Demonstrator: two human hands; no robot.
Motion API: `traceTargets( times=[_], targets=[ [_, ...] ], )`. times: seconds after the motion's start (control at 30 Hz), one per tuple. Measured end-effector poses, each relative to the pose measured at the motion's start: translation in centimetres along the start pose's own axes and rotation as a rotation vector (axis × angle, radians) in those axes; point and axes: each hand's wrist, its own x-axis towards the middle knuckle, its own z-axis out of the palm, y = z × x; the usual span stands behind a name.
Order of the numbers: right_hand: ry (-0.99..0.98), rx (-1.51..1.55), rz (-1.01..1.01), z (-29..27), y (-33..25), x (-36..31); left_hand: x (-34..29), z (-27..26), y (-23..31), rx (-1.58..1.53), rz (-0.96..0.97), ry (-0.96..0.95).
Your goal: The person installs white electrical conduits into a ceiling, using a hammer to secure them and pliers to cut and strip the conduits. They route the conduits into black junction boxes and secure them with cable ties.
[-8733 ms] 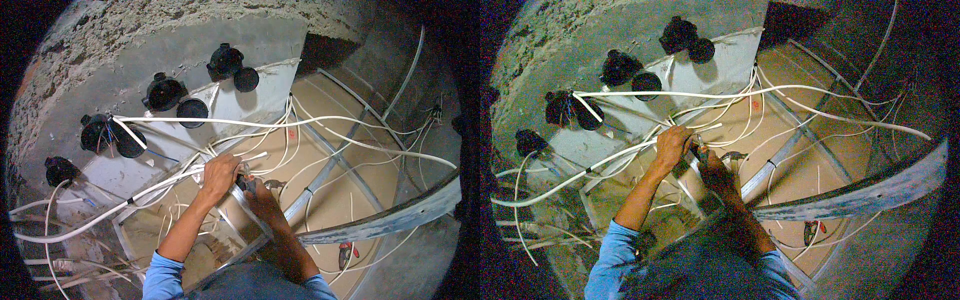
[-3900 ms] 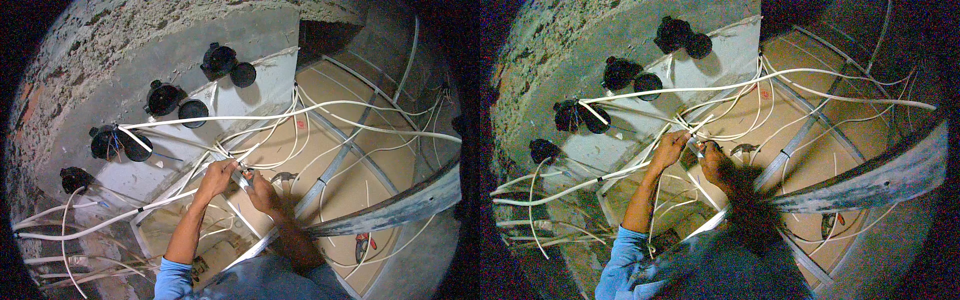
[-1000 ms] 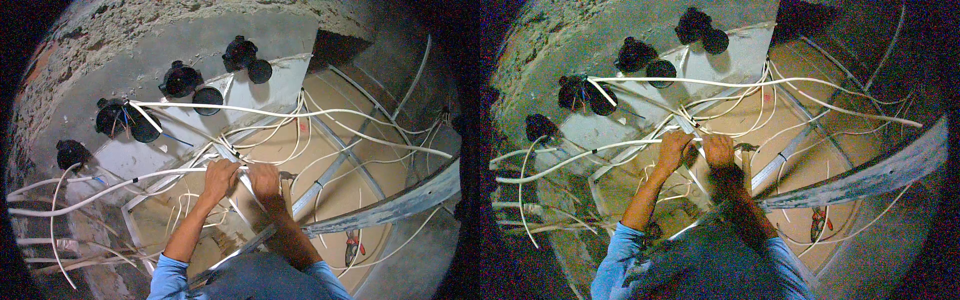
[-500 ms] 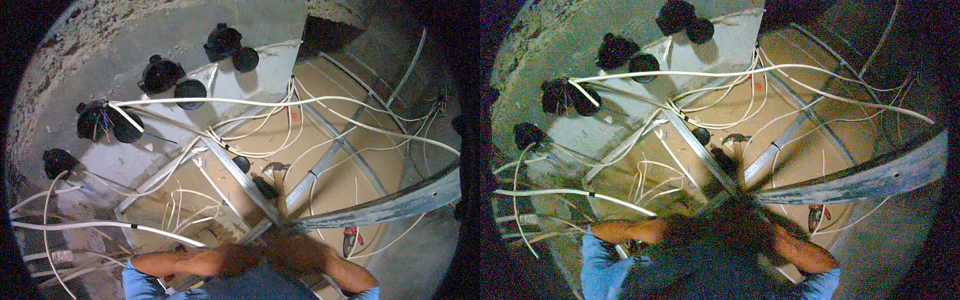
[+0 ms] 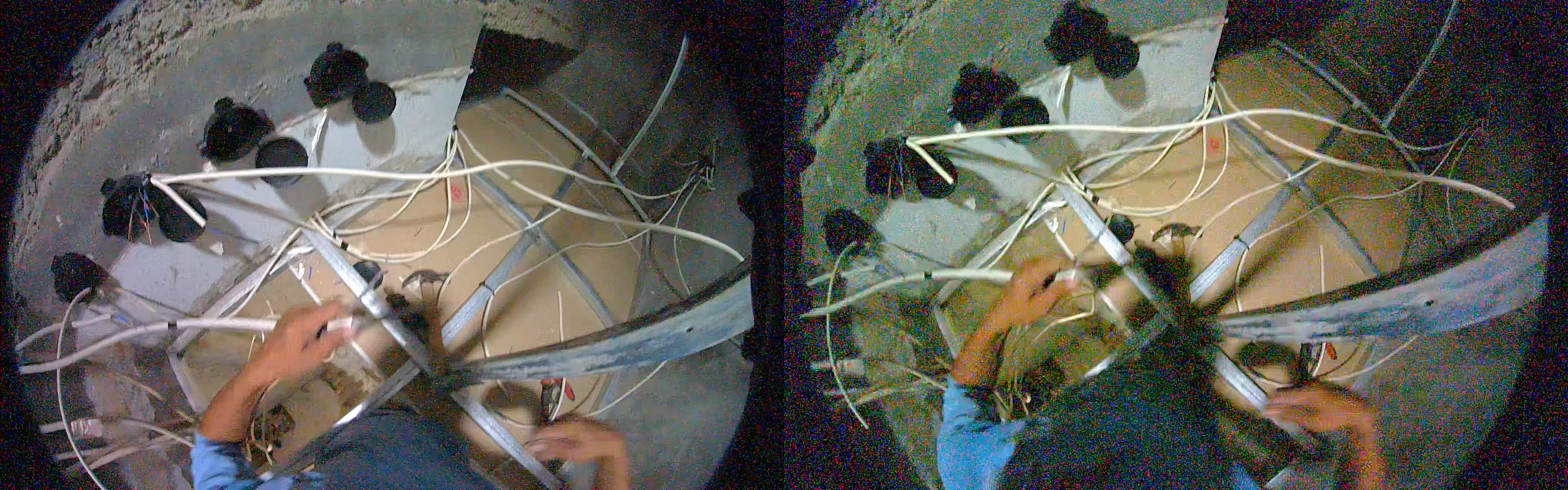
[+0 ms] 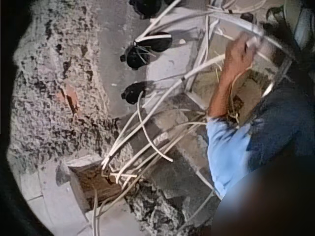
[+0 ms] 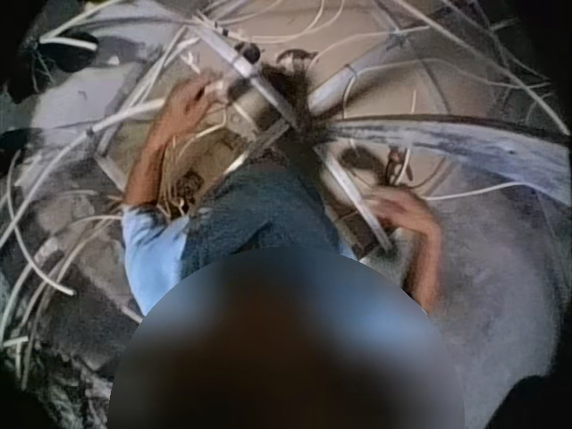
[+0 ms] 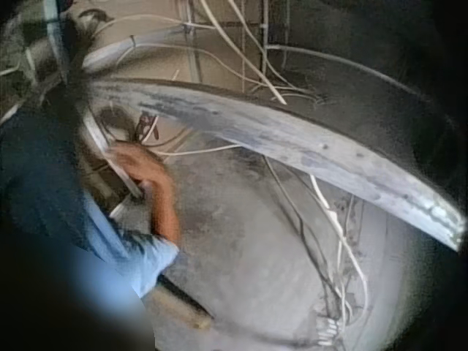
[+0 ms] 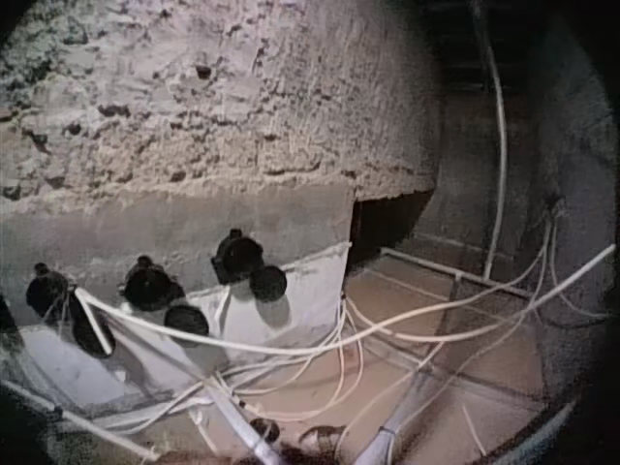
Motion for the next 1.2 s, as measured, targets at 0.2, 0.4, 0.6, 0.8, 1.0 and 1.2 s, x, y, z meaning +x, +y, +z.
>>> traceTargets(
  times=[0.2, 0.4, 0.6, 0.8, 1.0, 1.2],
  targets=[
    [0.473, 0.298, -0.562, 10.2, 1.5, 18.8, 1.3, 2.7, -3.2, 0.129, 0.16, 0.124],
    [0.674, 0.859, -0.483, 6.6, -9.3, 22.6, -0.4, 2.1, -2.3, 0.151, 0.057, 0.156],
    [0.713, 0.671, -0.792, 5.3, -12.1, 24.9, 0.7, 2.5, -0.8, 0.531, 0.26, 0.488],
    [1.491, -0.183, -1.121, 3.6, -10.9, 28.3, 3.5, 2.9, -0.4, 0.246, 0.182, 0.281],
    [1.092, 0.23, -0.999, 2.5, -9.2, 27.8, 5.4, 4.1, 0.6, 0.279, 0.255, 0.343],
    [1.163, 0.404, -1.025, 1.9, -9.6, 27.7, 5.9, 4.9, 1.2, 0.296, 0.257, 0.396]
  ],
)
